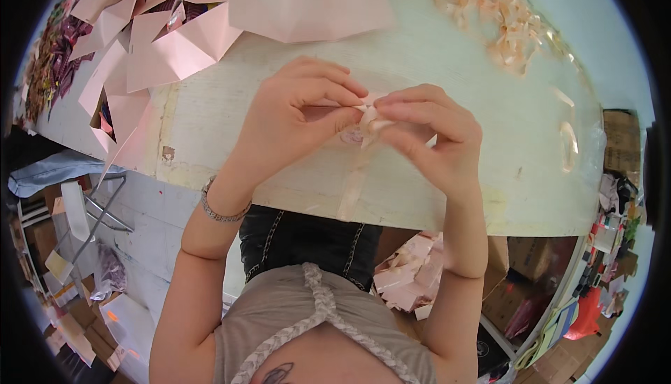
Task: The person assembles small pink paper boxes by folding flaps and securing them with adhesive tape. They repeatedly pick up flat paper pieces, fold them into box shapes, apply tape to the seams, and place the finished boxes on the table.
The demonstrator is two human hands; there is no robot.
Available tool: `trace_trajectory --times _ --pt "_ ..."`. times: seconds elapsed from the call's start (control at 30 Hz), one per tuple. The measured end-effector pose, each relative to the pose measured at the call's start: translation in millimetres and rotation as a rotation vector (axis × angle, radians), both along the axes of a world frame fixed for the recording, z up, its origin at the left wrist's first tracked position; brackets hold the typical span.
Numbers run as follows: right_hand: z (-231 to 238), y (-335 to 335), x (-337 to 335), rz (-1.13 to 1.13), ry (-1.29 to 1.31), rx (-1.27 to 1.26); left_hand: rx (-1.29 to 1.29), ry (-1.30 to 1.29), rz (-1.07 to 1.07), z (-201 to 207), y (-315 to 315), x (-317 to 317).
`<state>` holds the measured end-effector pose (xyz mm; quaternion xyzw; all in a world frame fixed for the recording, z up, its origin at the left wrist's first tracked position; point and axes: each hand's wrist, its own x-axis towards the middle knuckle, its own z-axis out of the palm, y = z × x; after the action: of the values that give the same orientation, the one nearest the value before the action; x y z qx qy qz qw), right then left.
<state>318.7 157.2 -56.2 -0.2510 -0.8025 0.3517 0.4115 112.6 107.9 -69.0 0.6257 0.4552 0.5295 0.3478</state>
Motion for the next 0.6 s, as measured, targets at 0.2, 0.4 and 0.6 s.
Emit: trace_trajectory --times 0.2,0.4,0.6 --pt "-2.8 -21.5 0.3 -0.333 0.181 -0.451 0.151 0.139 0.293 -3.5 -19.5 0.1" --pt "-29.4 -39.0 -9.0 -0.487 0.272 -0.267 0.539 0.370 0.391 -25.6 -23.5 10.4" --pt "-38.8 -38.5 -7.9 -0.482 0.294 -0.152 0.488 0.278 0.394 -32.6 -30.4 6.1"
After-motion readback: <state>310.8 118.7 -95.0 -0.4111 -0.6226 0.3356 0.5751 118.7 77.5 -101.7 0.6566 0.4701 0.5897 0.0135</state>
